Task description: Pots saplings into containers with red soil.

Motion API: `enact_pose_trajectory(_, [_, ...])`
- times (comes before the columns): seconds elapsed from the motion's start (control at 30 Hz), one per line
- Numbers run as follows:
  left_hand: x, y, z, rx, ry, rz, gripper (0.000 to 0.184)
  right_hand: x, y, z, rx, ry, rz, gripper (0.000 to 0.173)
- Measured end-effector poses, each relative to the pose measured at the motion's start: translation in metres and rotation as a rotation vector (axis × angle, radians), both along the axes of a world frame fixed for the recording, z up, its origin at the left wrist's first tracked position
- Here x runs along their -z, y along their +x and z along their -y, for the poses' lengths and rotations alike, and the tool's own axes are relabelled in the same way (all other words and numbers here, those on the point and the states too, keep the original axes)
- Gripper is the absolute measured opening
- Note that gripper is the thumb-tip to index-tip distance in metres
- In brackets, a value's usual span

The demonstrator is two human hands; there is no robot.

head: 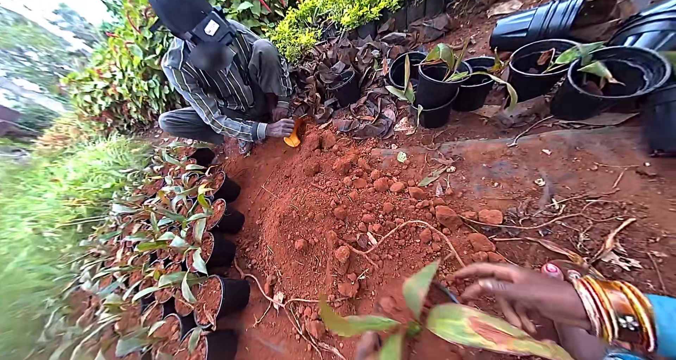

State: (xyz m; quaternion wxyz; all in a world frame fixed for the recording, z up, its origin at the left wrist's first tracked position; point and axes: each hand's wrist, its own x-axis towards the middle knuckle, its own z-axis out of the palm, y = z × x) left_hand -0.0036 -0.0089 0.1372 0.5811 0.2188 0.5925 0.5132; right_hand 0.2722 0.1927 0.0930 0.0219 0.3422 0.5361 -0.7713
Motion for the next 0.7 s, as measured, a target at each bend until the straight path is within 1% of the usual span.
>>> enact_pose_trajectory(0.03, [-0.018, -0.018, -0.008, -0.08, 0.048, -0.105, 0.03, 0.001, 0.003, -0.008, 0.092, 0.016, -0.019, 0.041])
enact_pose_trajectory(0.07, [-0.039, -0.036, -0.02, -0.175, 0.039, -0.216, 0.026, 0.003, 0.006, -0.014, 0.17, 0.059, 0.002, 0.036])
enact_pose_trajectory(0.13, [-0.074, -0.069, -0.062, -0.424, -0.061, -0.367, 0.018, 0.013, 0.012, -0.021, 0.281, 0.113, 0.096, 0.028])
enact_pose_trajectory(0.17, [-0.09, -0.082, -0.086, -0.514, -0.066, -0.423, 0.013, 0.017, 0.016, -0.02, 0.314, 0.106, 0.144, 0.027])
enact_pose_trajectory(0.2, [-0.104, -0.092, -0.109, -0.564, -0.045, -0.462, 0.013, 0.022, 0.022, -0.017, 0.327, 0.101, 0.18, 0.027])
enact_pose_trajectory(0.23, [-0.11, -0.106, -0.129, -0.58, 0.002, -0.473, 0.019, 0.025, 0.027, -0.015, 0.327, 0.1, 0.204, 0.027])
enact_pose_trajectory(0.3, [-0.099, -0.143, -0.17, -0.676, 0.109, -0.485, 0.026, 0.028, 0.035, -0.013, 0.323, 0.094, 0.252, 0.027])
enact_pose_trajectory(0.33, [-0.089, -0.159, -0.19, -0.72, 0.113, -0.482, 0.027, 0.028, 0.039, -0.013, 0.329, 0.083, 0.274, 0.027])
enact_pose_trajectory(0.37, [-0.075, -0.174, -0.208, -0.756, 0.088, -0.486, 0.033, 0.029, 0.044, -0.012, 0.343, 0.075, 0.289, 0.027])
enact_pose_trajectory(0.43, [-0.035, -0.195, -0.238, -0.787, -0.027, -0.543, 0.047, 0.034, 0.054, -0.014, 0.365, 0.068, 0.31, 0.026])
enact_pose_trajectory(0.47, [-0.017, -0.201, -0.25, -0.803, -0.109, -0.606, 0.05, 0.037, 0.059, -0.016, 0.375, 0.072, 0.313, 0.026])
enact_pose_trajectory(0.5, [-0.006, -0.202, -0.259, -0.821, -0.179, -0.659, 0.052, 0.038, 0.062, -0.018, 0.379, 0.077, 0.313, 0.026])
enact_pose_trajectory(0.57, [0.001, -0.204, -0.271, -0.847, -0.224, -0.688, 0.053, 0.036, 0.063, -0.021, 0.379, 0.08, 0.315, 0.025])
enact_pose_trajectory(0.67, [0.002, -0.206, -0.255, -0.796, -0.079, -0.47, 0.057, 0.03, 0.055, -0.022, 0.364, 0.08, 0.324, 0.024])
enact_pose_trajectory(0.7, [0.003, -0.205, -0.241, -0.753, -0.046, -0.45, 0.059, 0.027, 0.049, -0.022, 0.35, 0.083, 0.321, 0.025])
